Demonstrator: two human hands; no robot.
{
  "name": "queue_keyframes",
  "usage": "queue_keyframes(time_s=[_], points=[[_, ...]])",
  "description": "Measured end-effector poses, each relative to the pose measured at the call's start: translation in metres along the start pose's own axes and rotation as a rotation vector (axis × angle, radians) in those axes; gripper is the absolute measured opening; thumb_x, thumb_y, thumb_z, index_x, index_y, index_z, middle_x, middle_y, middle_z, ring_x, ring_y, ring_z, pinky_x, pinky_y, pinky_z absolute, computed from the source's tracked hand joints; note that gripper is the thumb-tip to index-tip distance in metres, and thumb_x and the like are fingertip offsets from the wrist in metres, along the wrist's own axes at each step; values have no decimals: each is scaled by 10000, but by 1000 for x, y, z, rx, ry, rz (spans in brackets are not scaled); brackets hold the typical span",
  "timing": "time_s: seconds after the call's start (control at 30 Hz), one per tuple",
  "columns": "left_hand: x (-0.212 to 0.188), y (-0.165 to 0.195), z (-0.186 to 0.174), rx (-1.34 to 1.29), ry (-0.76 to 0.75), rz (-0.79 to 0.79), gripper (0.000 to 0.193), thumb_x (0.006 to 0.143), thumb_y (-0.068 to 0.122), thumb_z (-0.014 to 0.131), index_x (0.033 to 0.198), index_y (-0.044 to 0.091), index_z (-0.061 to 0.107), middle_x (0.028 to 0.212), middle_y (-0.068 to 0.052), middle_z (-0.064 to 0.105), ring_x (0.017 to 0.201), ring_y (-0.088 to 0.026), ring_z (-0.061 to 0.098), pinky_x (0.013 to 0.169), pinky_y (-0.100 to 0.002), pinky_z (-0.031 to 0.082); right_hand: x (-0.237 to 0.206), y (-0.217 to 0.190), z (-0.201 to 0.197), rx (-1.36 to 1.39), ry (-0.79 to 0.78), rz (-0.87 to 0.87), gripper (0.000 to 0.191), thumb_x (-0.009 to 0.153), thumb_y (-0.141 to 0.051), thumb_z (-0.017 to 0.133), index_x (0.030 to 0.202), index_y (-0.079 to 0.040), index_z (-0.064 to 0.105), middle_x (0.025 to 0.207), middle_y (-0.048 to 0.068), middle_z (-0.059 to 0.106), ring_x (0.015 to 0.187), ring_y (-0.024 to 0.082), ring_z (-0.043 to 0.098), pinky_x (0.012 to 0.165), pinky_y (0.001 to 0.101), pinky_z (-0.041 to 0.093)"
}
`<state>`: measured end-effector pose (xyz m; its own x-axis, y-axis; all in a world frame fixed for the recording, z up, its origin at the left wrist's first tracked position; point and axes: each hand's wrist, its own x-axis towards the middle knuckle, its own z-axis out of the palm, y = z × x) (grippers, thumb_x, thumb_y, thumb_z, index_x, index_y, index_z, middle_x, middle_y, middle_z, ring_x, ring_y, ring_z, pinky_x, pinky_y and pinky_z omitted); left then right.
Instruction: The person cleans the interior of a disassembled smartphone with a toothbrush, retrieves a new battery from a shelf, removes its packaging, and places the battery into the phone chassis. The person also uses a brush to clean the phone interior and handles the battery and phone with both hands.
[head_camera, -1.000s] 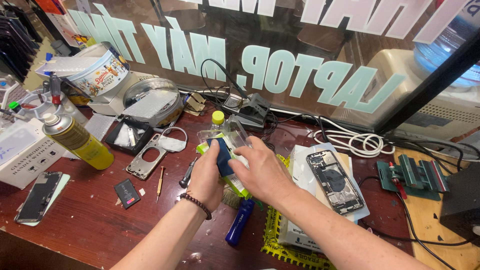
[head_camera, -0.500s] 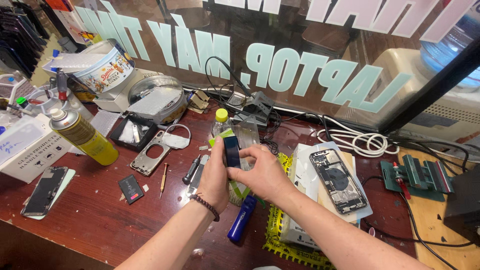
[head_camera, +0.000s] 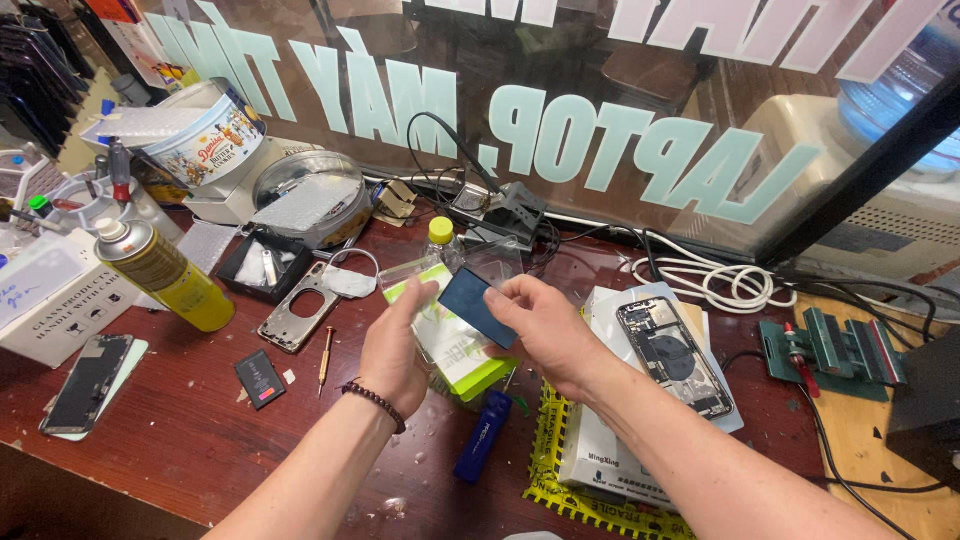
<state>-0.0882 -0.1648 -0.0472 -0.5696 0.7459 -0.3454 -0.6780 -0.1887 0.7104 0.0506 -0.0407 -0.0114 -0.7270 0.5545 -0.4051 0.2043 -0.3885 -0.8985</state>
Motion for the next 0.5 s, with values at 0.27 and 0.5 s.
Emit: queue_keyframes(time_s=[0.27,0.5], points=[[5,-7,-20,71,-35,9,398,902,170,698,1286,94,622,1120,-44,719,999,-145,688,842,-319,561,6,11,-2,-40,-347,-118,173,967,-264,675,997,-96,651,908,-30,638,826,61,570,738,249,468],[-1,9,-34,98,75,196,893,749,-89,660,1474,238,253,1256,-86,649,1074,-197,694,888,-368,578,11,13,9,-90,-439,-101,167,964,-263,699,990,-109,642,930,-35,631,865,79,538,752,270,421]])
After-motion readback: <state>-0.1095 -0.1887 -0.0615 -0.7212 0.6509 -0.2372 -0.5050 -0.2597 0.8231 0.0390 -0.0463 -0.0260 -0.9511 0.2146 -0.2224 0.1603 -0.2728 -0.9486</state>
